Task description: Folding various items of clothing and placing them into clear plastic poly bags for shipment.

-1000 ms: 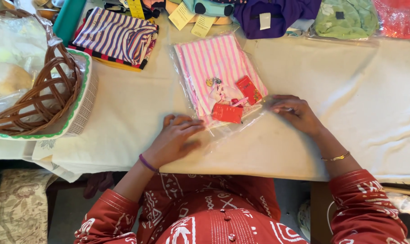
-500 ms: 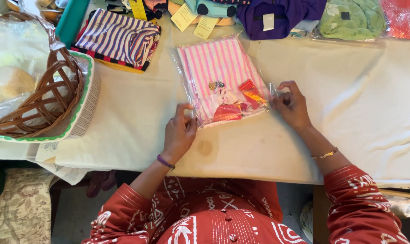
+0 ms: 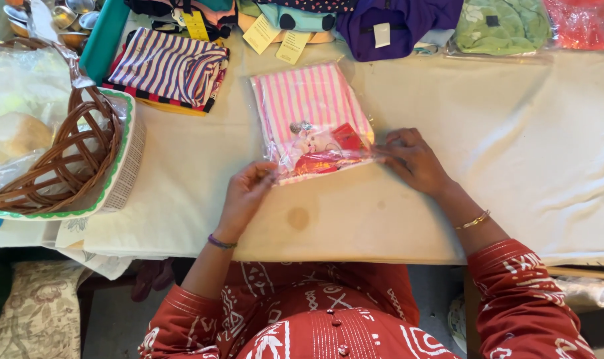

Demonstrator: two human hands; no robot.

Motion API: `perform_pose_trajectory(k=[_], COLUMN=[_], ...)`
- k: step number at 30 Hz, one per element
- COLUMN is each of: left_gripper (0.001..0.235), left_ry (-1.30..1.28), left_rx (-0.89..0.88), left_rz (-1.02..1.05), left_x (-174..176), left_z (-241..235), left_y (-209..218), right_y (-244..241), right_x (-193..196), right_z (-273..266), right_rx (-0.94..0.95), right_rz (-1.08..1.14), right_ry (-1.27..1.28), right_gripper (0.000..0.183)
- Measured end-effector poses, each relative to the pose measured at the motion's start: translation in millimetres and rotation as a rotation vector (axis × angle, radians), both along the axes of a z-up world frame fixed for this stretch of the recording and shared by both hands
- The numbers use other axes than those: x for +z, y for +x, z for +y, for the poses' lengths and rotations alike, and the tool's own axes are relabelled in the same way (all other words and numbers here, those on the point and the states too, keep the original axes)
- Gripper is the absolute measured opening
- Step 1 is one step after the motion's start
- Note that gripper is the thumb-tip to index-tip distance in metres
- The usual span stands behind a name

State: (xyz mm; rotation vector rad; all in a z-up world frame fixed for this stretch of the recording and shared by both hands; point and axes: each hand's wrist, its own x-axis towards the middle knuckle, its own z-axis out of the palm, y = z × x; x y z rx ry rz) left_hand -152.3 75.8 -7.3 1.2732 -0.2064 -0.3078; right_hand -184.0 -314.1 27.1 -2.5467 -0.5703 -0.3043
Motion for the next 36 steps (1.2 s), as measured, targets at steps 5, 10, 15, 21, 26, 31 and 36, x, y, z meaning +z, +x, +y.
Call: perform_pose_trajectory(k=[5,10,15,21,26,31,36], left_gripper=[0.053,0.036,0.022,0.013,0.015,0.036,0.068], left_ry=[0.708,0.821,0.505,0.130,0.011,0.348,0.832], left_rx=[0.076,0.208,0.240,0.194,0.201,0.372,0.348], left_rz=[-0.677,-0.999,-1.206,-0.789,-0.440,-0.341,-0.377], left_x=[39.0,44.8,122.9,145.7,115.5,-12.3,22.8], left_z=[-14.3,-12.6,-18.0,-45.6,-76.7,-75.3,-80.0], left_y=[-25.3,-11.9,-2.8,35.5,96.7,150.1,122.3], right_y=[12.2,16.4,22.0,26.2,143.4,135.4,103.5], right_x=[-21.9,-13.1,20.3,143.1,31.5,-28.2,-11.0], right_z=[-10.2,-10.8,-18.3,22.7,-54.3,-30.2,12.8], right_rx=[0.024,0.023,0.042,-0.126,-0.195,-0.419,-0.418], right_rz=[-0.087,-0.115,-0.164,-0.364,-0.349,0.445,0.409], right_ry=[0.284,0.377,0.701,0.929,0.736,0.871,0.513], right_gripper=[0.019,0.013,0.017,0.028,0.012,0.047,0.071])
